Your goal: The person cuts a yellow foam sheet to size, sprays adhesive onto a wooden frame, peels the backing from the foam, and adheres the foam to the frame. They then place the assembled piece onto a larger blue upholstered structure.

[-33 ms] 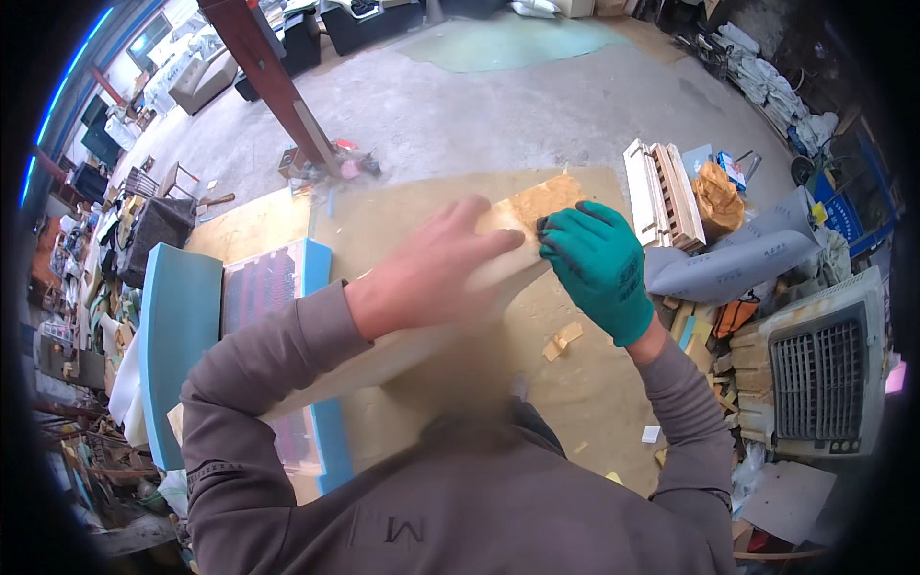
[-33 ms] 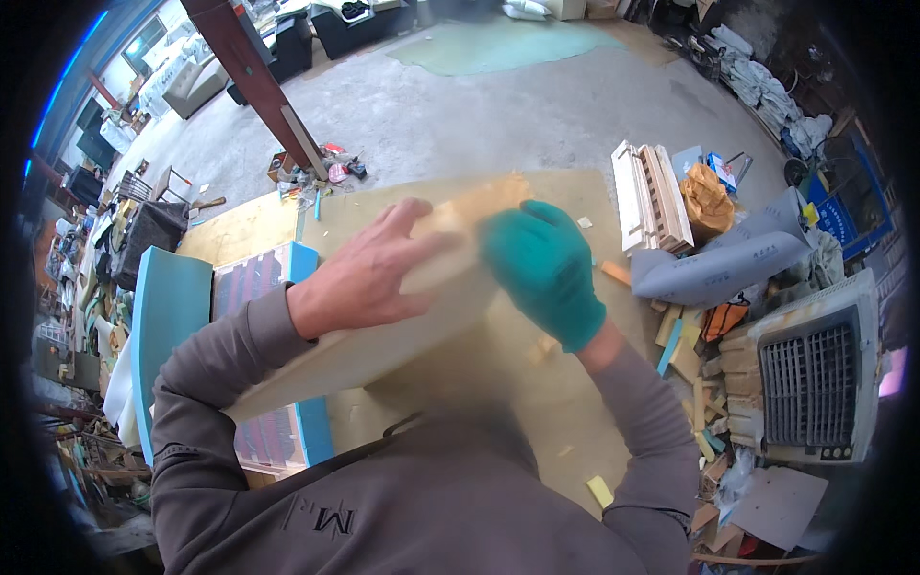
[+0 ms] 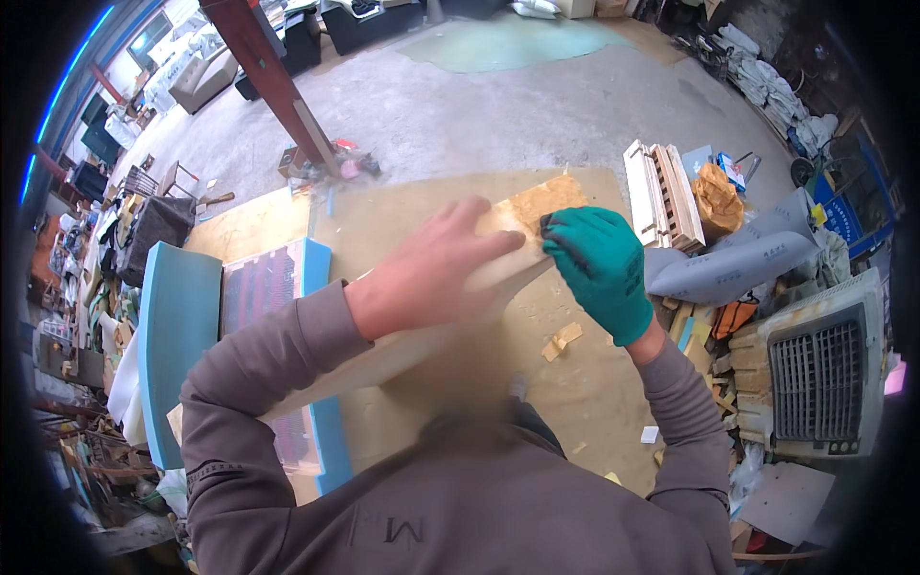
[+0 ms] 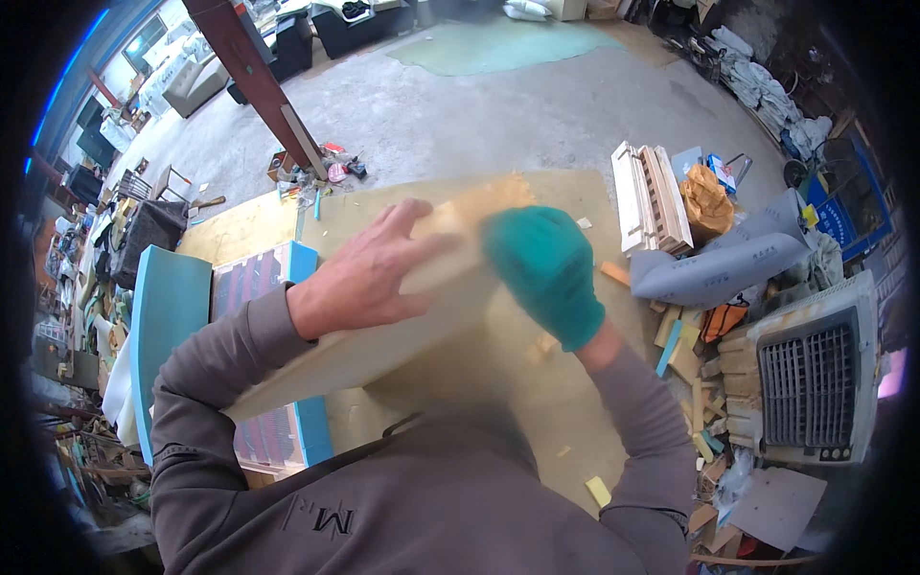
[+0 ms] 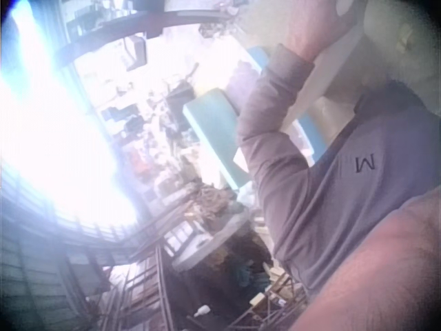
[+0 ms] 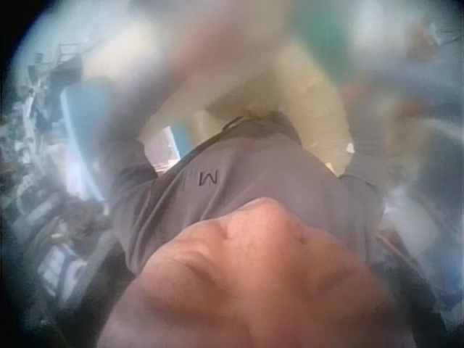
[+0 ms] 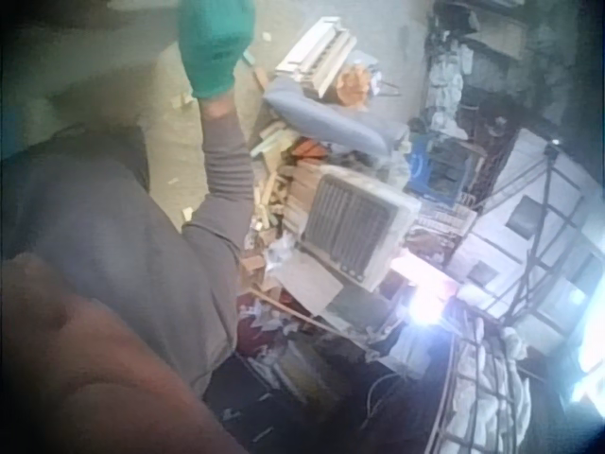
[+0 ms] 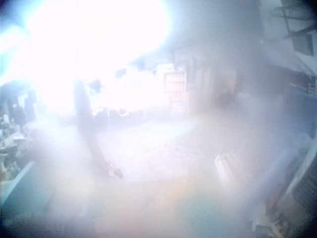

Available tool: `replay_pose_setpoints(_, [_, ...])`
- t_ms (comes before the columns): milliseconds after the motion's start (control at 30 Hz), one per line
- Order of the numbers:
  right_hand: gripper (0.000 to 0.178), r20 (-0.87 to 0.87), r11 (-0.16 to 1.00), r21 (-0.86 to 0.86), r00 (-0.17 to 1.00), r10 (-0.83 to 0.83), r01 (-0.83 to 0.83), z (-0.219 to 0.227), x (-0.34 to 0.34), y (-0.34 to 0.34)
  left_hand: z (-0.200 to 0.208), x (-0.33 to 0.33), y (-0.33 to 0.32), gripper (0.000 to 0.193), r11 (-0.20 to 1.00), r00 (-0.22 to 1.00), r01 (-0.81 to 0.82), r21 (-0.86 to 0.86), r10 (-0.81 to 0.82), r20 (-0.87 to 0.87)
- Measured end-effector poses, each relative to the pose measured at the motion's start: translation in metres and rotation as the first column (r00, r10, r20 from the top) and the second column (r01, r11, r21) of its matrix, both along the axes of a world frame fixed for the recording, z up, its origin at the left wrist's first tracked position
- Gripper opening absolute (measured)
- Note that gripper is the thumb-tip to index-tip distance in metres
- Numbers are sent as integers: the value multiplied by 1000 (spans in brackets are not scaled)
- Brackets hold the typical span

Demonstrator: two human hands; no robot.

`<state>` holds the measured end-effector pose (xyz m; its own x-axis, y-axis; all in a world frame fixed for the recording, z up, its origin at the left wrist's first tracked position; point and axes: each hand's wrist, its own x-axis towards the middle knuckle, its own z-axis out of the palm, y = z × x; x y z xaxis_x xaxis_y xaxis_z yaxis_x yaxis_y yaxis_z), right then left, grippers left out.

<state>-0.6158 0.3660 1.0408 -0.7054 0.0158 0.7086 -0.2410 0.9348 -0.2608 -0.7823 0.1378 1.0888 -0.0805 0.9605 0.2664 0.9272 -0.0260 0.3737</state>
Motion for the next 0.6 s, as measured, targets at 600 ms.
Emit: replay_pose_setpoints(600, [26, -31, 983, -109, 988, -150, 146, 8, -2, -21, 9, 10, 1, 94, 984, 995, -34, -176, 17, -96])
